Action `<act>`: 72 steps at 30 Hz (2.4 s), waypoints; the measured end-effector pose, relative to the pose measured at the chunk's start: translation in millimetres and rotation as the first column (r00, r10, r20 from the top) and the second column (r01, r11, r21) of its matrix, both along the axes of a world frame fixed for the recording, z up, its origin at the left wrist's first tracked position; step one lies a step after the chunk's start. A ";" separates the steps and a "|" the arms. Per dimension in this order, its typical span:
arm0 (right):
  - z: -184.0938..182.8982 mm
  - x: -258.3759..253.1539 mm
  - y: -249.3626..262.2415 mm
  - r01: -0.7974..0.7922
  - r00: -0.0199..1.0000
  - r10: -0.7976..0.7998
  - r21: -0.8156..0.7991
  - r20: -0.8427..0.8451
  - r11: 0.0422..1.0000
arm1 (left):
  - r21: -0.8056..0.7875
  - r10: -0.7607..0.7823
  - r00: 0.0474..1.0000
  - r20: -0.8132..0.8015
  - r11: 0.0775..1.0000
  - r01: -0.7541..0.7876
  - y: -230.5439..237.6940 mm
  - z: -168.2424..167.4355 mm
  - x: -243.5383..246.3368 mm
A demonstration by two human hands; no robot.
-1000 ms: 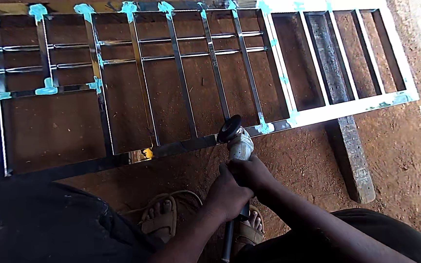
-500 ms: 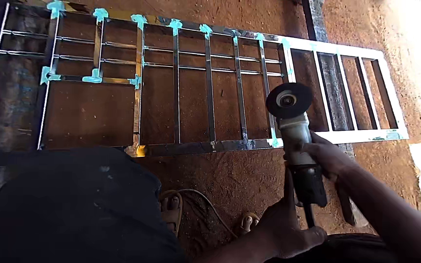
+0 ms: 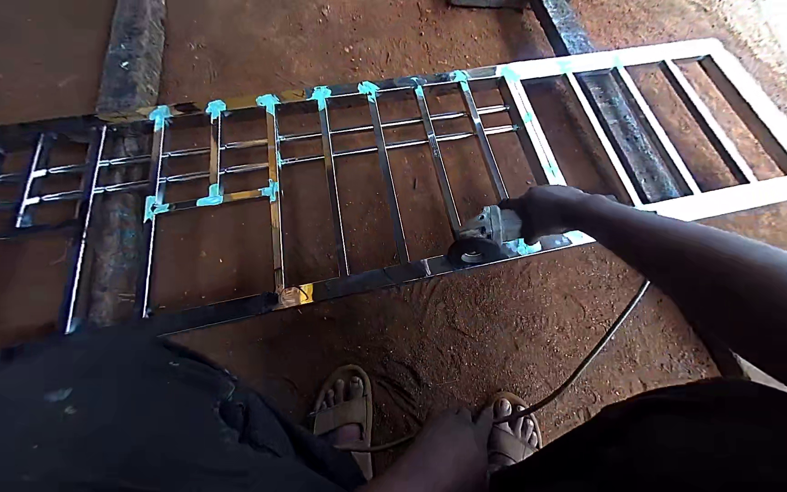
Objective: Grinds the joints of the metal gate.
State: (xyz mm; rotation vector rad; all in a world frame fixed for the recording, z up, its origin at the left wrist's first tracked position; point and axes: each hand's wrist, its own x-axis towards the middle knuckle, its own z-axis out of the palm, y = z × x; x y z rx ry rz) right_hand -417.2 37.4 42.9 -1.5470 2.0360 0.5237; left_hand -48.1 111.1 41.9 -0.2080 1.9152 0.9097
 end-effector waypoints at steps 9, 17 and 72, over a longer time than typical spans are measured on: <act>1.0 -9.3 -14.4 -0.021 0.997 0.020 -0.010 -0.071 1.000 | -0.136 -0.016 0.998 -0.060 0.991 0.008 8.2 14.9 -14.1; -2.1 -11.6 -5.1 0.013 0.998 -0.015 -0.034 -0.058 0.999 | -0.174 -0.078 0.996 0.034 0.981 0.083 5.7 9.7 -16.3; -19.0 -3.8 1.6 -0.014 1.000 0.013 -0.089 -0.014 0.996 | -0.146 -0.092 0.994 0.061 0.984 0.100 3.3 -1.7 -26.6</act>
